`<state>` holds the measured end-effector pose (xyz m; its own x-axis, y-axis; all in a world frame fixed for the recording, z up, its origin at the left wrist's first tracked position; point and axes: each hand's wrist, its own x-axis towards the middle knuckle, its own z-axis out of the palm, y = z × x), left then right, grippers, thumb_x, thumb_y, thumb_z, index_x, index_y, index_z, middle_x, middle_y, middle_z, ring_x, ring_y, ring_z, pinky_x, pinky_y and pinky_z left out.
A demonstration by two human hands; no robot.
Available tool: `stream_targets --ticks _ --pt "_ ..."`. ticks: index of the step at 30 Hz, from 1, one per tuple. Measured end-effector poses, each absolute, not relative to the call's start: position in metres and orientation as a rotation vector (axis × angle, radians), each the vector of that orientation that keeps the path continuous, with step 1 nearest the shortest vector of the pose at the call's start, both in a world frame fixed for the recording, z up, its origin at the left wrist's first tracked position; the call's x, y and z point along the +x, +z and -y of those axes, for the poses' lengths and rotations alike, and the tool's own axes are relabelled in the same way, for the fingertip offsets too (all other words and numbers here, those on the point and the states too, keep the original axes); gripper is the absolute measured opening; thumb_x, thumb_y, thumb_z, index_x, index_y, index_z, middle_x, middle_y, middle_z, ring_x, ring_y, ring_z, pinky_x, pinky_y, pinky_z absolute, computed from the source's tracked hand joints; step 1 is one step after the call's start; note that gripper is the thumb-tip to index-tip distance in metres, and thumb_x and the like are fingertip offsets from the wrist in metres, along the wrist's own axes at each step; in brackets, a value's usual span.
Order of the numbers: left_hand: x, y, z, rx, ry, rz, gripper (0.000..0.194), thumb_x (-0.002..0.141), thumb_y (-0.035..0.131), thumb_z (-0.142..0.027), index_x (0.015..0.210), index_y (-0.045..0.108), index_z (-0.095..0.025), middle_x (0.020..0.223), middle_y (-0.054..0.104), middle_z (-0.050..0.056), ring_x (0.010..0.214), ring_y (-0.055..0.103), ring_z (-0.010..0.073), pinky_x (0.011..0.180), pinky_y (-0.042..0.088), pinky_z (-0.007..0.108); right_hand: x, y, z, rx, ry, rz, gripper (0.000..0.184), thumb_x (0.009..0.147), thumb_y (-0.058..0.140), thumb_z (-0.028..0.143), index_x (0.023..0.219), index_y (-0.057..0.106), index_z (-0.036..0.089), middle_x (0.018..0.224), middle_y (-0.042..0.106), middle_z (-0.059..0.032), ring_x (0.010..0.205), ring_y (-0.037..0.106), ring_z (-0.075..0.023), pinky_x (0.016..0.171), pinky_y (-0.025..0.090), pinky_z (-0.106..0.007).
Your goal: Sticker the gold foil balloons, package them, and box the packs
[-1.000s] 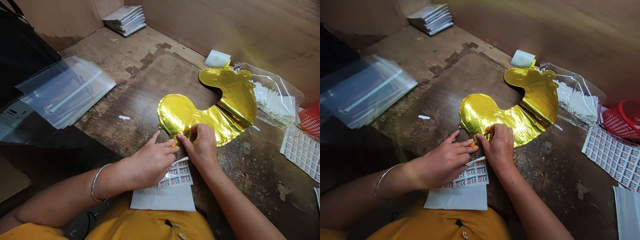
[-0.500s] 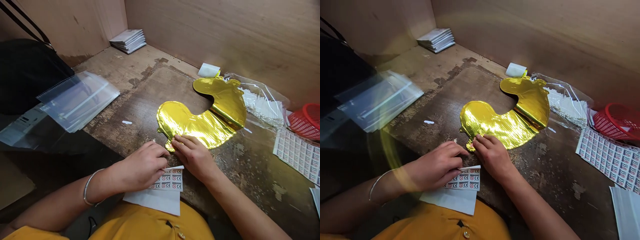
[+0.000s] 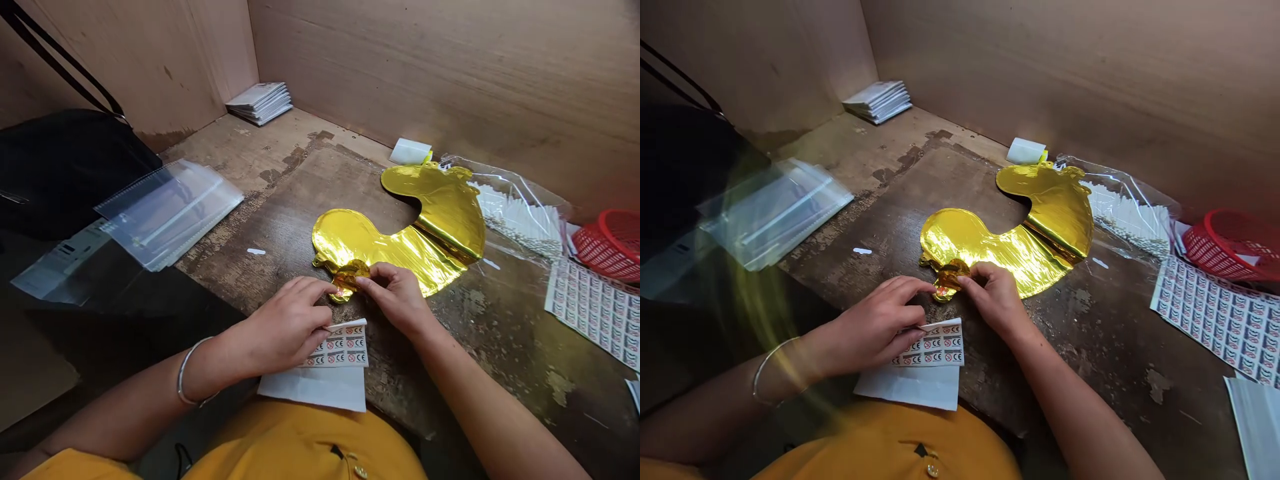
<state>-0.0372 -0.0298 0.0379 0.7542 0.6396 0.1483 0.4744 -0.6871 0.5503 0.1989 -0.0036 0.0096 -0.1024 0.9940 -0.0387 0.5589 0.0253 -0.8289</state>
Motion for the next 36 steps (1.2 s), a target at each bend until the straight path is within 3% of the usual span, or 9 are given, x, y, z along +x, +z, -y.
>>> stream_targets --ticks 6,10,16,20,23,25,27,31,36 --pt "-0.034 0.051 0.028 2.509 0.479 -0.873 0.011 0.088 0.055 -0.019 0.081 0.063 -0.016 0.142 0.046 0.014 0.136 0.04 0.028 0.116 0.031 0.05 0.197 0.015 -0.006 -1.619 1.061 1.68 0.043 0.086 0.053 0.05 0.056 0.049 0.019 0.053 0.04 0.0044 0.053 0.035 -0.0101 0.05 0.027 -0.026" --pt "-0.025 0.05 0.015 2.58 0.425 -0.718 0.011 0.088 0.056 -0.019 0.083 0.065 -0.015 0.145 0.045 0.017 0.139 0.038 0.0295 0.117 0.029 0.05 0.199 0.022 -0.014 -1.65 1.143 1.654 0.038 0.082 0.054 0.051 0.061 0.053 0.019 0.055 0.042 0.004 0.054 0.035 -0.0105 0.05 0.028 -0.026" --pt "-0.008 0.024 -0.012 2.632 0.385 -0.446 0.013 0.086 0.058 -0.02 0.077 0.066 -0.016 0.132 0.057 0.015 0.126 0.052 0.0281 0.11 0.04 0.047 0.205 0.023 -0.019 -1.62 1.07 1.522 0.038 0.08 0.057 0.052 0.061 0.045 0.022 0.055 0.04 0.0052 0.052 0.036 -0.0104 0.049 0.031 -0.025" --pt "-0.006 0.019 -0.013 2.627 0.381 -0.468 0.011 0.085 0.059 -0.019 0.075 0.065 -0.015 0.113 0.064 0.013 0.11 0.058 0.0264 0.098 0.047 0.042 0.205 0.016 -0.004 -1.586 0.82 1.574 0.028 0.08 0.059 0.044 0.093 0.057 0.02 0.091 0.064 -0.0066 0.081 0.059 -0.0197 0.072 0.049 -0.034" --pt "-0.006 0.023 -0.011 2.612 0.321 -0.519 0.015 0.085 0.06 -0.023 0.072 0.063 -0.017 0.084 0.064 0.008 0.092 0.059 0.0245 0.087 0.05 0.04 0.203 0.011 0.013 -1.509 0.571 1.953 0.041 0.069 0.068 0.024 0.109 0.062 0.017 0.127 0.061 -0.0161 0.117 0.053 -0.0321 0.098 0.044 -0.049" --pt "-0.006 0.024 -0.011 2.59 0.32 -0.525 0.015 0.085 0.06 -0.022 0.071 0.063 -0.017 0.087 0.065 0.009 0.095 0.06 0.0255 0.089 0.05 0.04 0.206 0.013 0.013 -1.542 0.519 2.07 0.023 0.071 0.063 0.018 0.094 0.068 0.019 0.119 0.067 -0.0133 0.115 0.055 -0.0315 0.099 0.043 -0.048" --pt "-0.007 0.023 -0.011 2.56 0.367 -0.503 0.012 0.085 0.06 -0.02 0.074 0.063 -0.016 0.109 0.065 0.013 0.109 0.058 0.0272 0.098 0.047 0.042 0.217 0.02 -0.002 -1.644 0.585 2.035 0.01 0.077 0.06 0.018 0.079 0.07 0.021 0.096 0.073 -0.0074 0.094 0.064 -0.0247 0.086 0.05 -0.04" --pt "-0.009 0.019 -0.011 2.504 0.403 -0.49 0.01 0.086 0.059 -0.018 0.077 0.064 -0.016 0.136 0.054 0.013 0.126 0.051 0.0288 0.111 0.038 0.046 0.269 0.05 -0.073 -1.889 0.486 1.794 0.018 0.079 0.063 0.029 0.066 0.066 0.018 0.061 0.065 -0.0014 0.059 0.059 -0.0157 0.058 0.045 -0.028" --pt "-0.009 0.019 -0.011 2.464 0.401 -0.499 0.008 0.085 0.06 -0.017 0.078 0.065 -0.017 0.136 0.056 0.011 0.126 0.052 0.0283 0.11 0.04 0.044 0.344 0.085 -0.147 -2.11 0.056 1.377 0.024 0.077 0.058 0.018 0.053 0.055 0.017 0.066 0.063 -0.0082 0.074 0.06 -0.0174 0.069 0.04 -0.033"
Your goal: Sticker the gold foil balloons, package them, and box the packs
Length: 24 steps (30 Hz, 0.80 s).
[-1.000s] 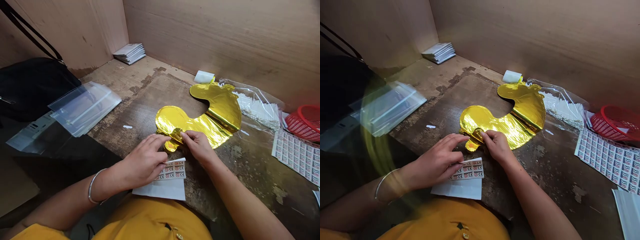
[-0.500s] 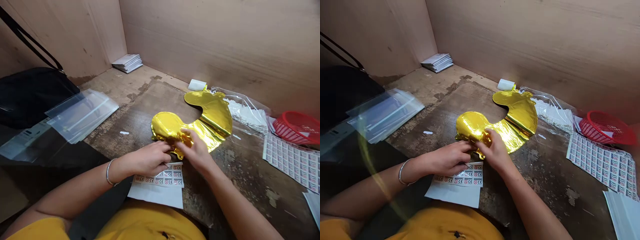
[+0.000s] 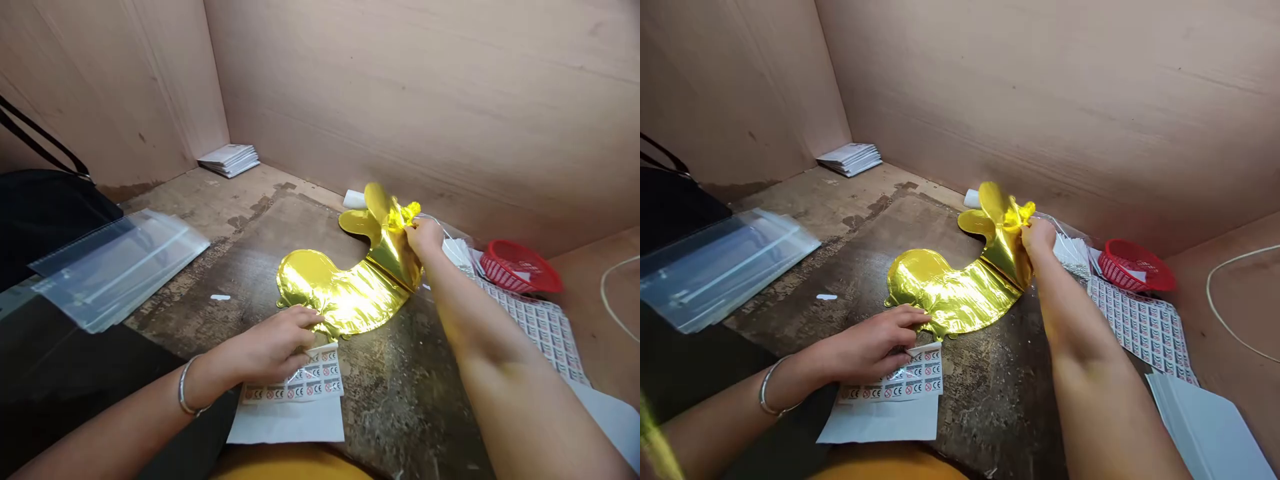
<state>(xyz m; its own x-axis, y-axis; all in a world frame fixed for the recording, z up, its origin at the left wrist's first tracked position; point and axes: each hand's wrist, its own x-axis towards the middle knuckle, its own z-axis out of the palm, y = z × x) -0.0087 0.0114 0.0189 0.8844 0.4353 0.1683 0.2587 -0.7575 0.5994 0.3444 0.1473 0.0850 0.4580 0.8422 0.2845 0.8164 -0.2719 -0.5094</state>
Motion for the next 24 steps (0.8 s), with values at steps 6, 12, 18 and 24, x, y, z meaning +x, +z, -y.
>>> stream_targets --ticks 6,12,18,24 --pt "-0.007 0.021 -0.017 2.446 0.374 -0.494 0.006 0.083 0.062 -0.016 0.078 0.065 -0.016 0.134 0.059 0.013 0.124 0.055 0.0288 0.111 0.037 0.046 0.333 0.097 -0.14 -2.037 -0.203 1.19 0.017 0.083 0.051 0.02 0.074 0.065 0.015 0.099 0.068 -0.0174 0.101 0.06 -0.0249 0.087 0.041 -0.042" --pt "-0.009 0.051 -0.003 2.313 0.367 -0.577 0.008 0.084 0.06 -0.018 0.078 0.065 -0.016 0.096 0.069 0.007 0.092 0.063 0.0203 0.081 0.047 0.031 0.233 0.083 0.02 -1.556 0.437 1.926 0.032 0.084 0.065 0.036 0.113 0.067 0.023 0.11 0.072 -0.007 0.102 0.065 -0.0229 0.09 0.049 -0.036" --pt "-0.012 0.067 0.011 1.936 0.255 -0.717 0.012 0.081 0.064 -0.024 0.089 0.069 -0.016 0.078 0.068 0.0 0.07 0.059 0.0122 0.061 0.04 0.021 0.196 0.055 0.11 -1.625 1.015 1.534 0.013 0.086 0.063 0.032 0.086 0.072 0.022 0.078 0.072 -0.0016 0.07 0.065 -0.0152 0.062 0.05 -0.024" --pt "-0.022 0.049 0.022 1.393 0.314 -0.908 0.024 0.069 0.077 -0.027 0.088 0.071 -0.015 0.085 0.071 0.001 0.075 0.063 0.0131 0.066 0.047 0.022 0.204 0.044 0.115 -1.659 1.173 1.151 0.023 0.078 0.071 0.041 0.074 0.068 0.019 0.063 0.064 -0.0004 0.057 0.056 -0.0125 0.05 0.045 -0.021"
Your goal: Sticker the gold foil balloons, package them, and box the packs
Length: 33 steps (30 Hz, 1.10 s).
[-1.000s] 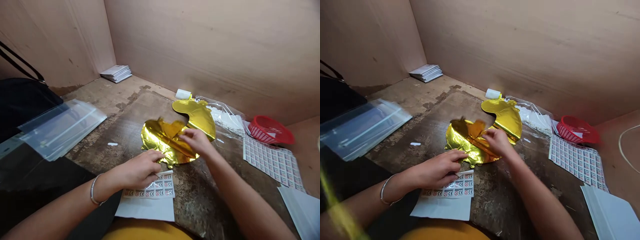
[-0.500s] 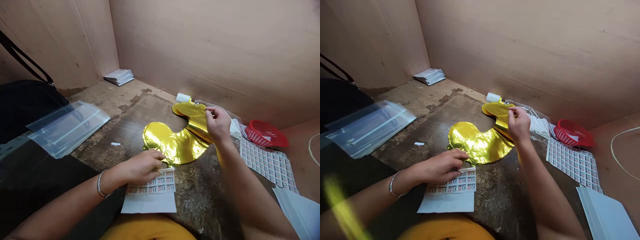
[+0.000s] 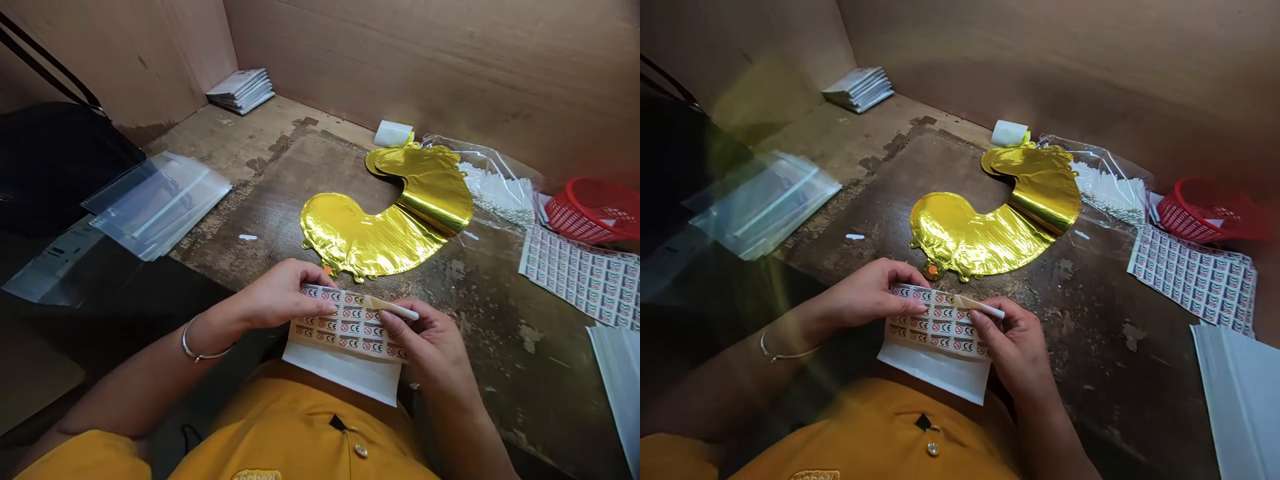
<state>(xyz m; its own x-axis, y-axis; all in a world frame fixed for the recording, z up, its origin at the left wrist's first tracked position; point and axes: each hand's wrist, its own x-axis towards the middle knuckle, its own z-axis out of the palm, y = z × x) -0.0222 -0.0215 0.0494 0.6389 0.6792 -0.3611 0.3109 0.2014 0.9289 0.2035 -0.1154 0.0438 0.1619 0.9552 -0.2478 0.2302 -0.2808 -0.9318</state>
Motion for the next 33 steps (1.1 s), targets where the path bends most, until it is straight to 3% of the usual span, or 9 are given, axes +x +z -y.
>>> stream_targets --ticks 7,12,15,19,24,27,30,33 --pt "-0.02 0.04 0.05 1.209 0.373 -1.021 0.023 0.072 0.073 -0.032 0.084 0.07 -0.013 0.072 0.068 0.001 0.064 0.06 0.0121 0.059 0.046 0.023 0.198 0.04 0.125 -1.638 1.32 1.025 0.025 0.074 0.075 0.042 0.072 0.068 0.018 0.059 0.062 0.0003 0.052 0.054 -0.0115 0.047 0.044 -0.021" --pt "-0.023 0.048 0.051 1.702 0.487 -1.021 0.021 0.076 0.072 -0.029 0.095 0.074 -0.019 0.09 0.073 0.003 0.081 0.065 0.0165 0.072 0.049 0.027 0.2 0.036 0.13 -1.669 1.288 1.053 0.022 0.075 0.075 0.041 0.075 0.07 0.02 0.062 0.065 -0.0006 0.054 0.056 -0.0133 0.048 0.045 -0.022" --pt "-0.022 0.049 0.045 1.599 0.392 -0.974 0.014 0.078 0.069 -0.028 0.083 0.073 -0.016 0.077 0.071 0.002 0.071 0.063 0.0144 0.064 0.048 0.024 0.201 0.036 0.132 -1.685 1.269 1.075 0.022 0.075 0.075 0.041 0.076 0.071 0.02 0.063 0.065 -0.0012 0.055 0.057 -0.0137 0.049 0.045 -0.023" --pt "-0.02 0.045 0.041 1.286 0.33 -0.998 0.019 0.072 0.074 -0.03 0.076 0.068 -0.012 0.068 0.067 0.001 0.06 0.059 0.0112 0.055 0.046 0.021 0.199 0.038 0.135 -1.695 1.303 1.055 0.023 0.076 0.074 0.042 0.076 0.072 0.019 0.063 0.065 -0.0018 0.056 0.057 -0.0142 0.048 0.046 -0.023" --pt "-0.021 0.042 0.046 1.34 0.512 -1.07 0.033 0.069 0.077 -0.027 0.099 0.071 -0.016 0.092 0.074 0.005 0.083 0.067 0.0173 0.074 0.053 0.029 0.198 0.037 0.135 -1.684 1.265 1.063 0.02 0.077 0.074 0.04 0.079 0.073 0.02 0.066 0.068 -0.0021 0.059 0.06 -0.015 0.052 0.049 -0.023" --pt "-0.021 0.044 0.049 1.739 0.567 -1.089 0.024 0.075 0.075 -0.03 0.097 0.074 -0.02 0.094 0.074 0.005 0.09 0.065 0.0202 0.085 0.05 0.035 0.197 0.035 0.134 -1.7 1.229 1.113 0.02 0.078 0.072 0.04 0.081 0.073 0.02 0.069 0.07 -0.0028 0.06 0.062 -0.0162 0.052 0.05 -0.024" --pt "-0.021 0.046 0.049 1.75 0.428 -1.023 0.016 0.082 0.068 -0.032 0.087 0.075 -0.019 0.081 0.073 0.003 0.076 0.064 0.0164 0.071 0.049 0.028 0.2 0.034 0.133 -1.735 1.202 1.229 0.022 0.081 0.068 0.042 0.08 0.072 0.02 0.067 0.069 -0.0025 0.058 0.062 -0.017 0.05 0.049 -0.026" --pt "-0.019 0.045 0.048 1.524 0.292 -0.961 0.02 0.085 0.063 -0.033 0.087 0.074 -0.016 0.076 0.071 0.001 0.066 0.061 0.0123 0.057 0.044 0.021 0.206 0.041 0.131 -1.785 0.947 1.509 0.02 0.084 0.065 0.039 0.092 0.071 0.022 0.082 0.071 -0.0041 0.071 0.066 -0.0201 0.06 0.053 -0.03"
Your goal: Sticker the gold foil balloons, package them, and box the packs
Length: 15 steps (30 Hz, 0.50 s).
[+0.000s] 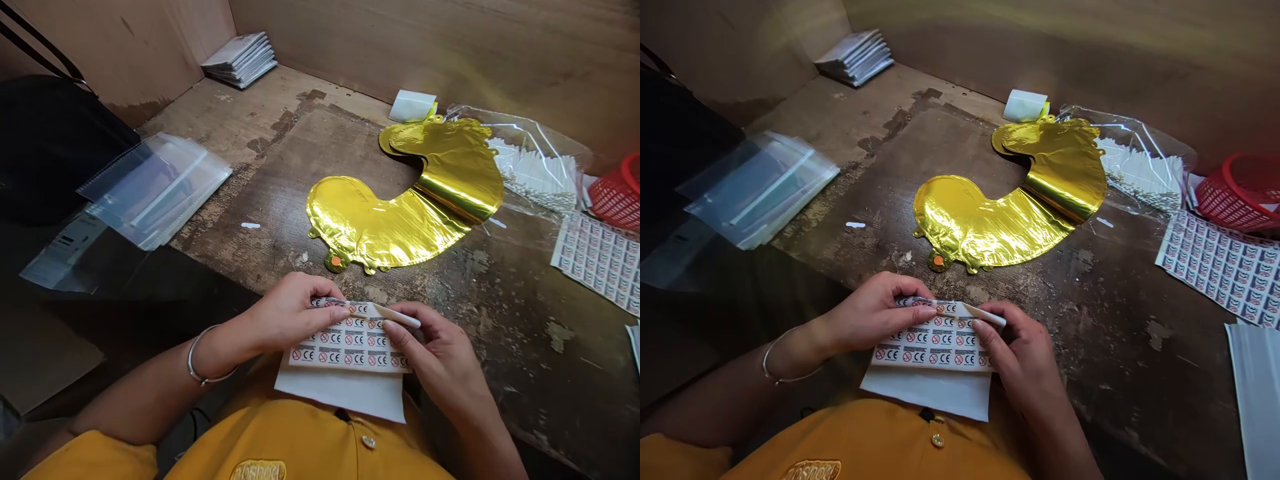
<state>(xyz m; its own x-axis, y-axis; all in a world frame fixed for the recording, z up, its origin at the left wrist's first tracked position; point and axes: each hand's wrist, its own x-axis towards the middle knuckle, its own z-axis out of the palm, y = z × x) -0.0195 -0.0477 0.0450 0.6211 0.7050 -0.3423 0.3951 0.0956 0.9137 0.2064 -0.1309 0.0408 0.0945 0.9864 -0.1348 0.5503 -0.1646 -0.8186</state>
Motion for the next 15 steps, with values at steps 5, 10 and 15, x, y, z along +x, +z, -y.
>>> stream_targets --ticks 5,10,15 --pt "-0.016 0.041 0.048 1.529 0.29 -0.886 0.021 0.087 0.06 -0.03 0.096 0.074 -0.018 0.082 0.073 0.001 0.072 0.063 0.0119 0.062 0.046 0.02 0.2 0.061 0.119 -1.554 0.324 1.934 0.021 0.085 0.063 0.024 0.107 0.066 0.025 0.097 0.07 -0.006 0.092 0.062 -0.0234 0.08 0.052 -0.039" --pt "-0.015 0.04 0.052 1.561 0.368 -0.865 0.019 0.086 0.06 -0.027 0.092 0.074 -0.016 0.085 0.074 0.001 0.077 0.065 0.0136 0.068 0.048 0.021 0.183 0.061 0.108 -1.413 0.395 2.06 0.012 0.087 0.062 0.017 0.096 0.066 0.022 0.086 0.07 -0.0042 0.084 0.061 -0.02 0.073 0.052 -0.035" --pt "-0.016 0.039 0.054 1.526 0.377 -0.881 0.019 0.086 0.061 -0.027 0.091 0.074 -0.015 0.084 0.074 0.002 0.077 0.065 0.0138 0.069 0.048 0.022 0.179 0.054 0.111 -1.428 0.332 2.019 0.013 0.084 0.065 0.014 0.091 0.066 0.024 0.081 0.072 -0.0018 0.08 0.062 -0.0199 0.073 0.049 -0.036"
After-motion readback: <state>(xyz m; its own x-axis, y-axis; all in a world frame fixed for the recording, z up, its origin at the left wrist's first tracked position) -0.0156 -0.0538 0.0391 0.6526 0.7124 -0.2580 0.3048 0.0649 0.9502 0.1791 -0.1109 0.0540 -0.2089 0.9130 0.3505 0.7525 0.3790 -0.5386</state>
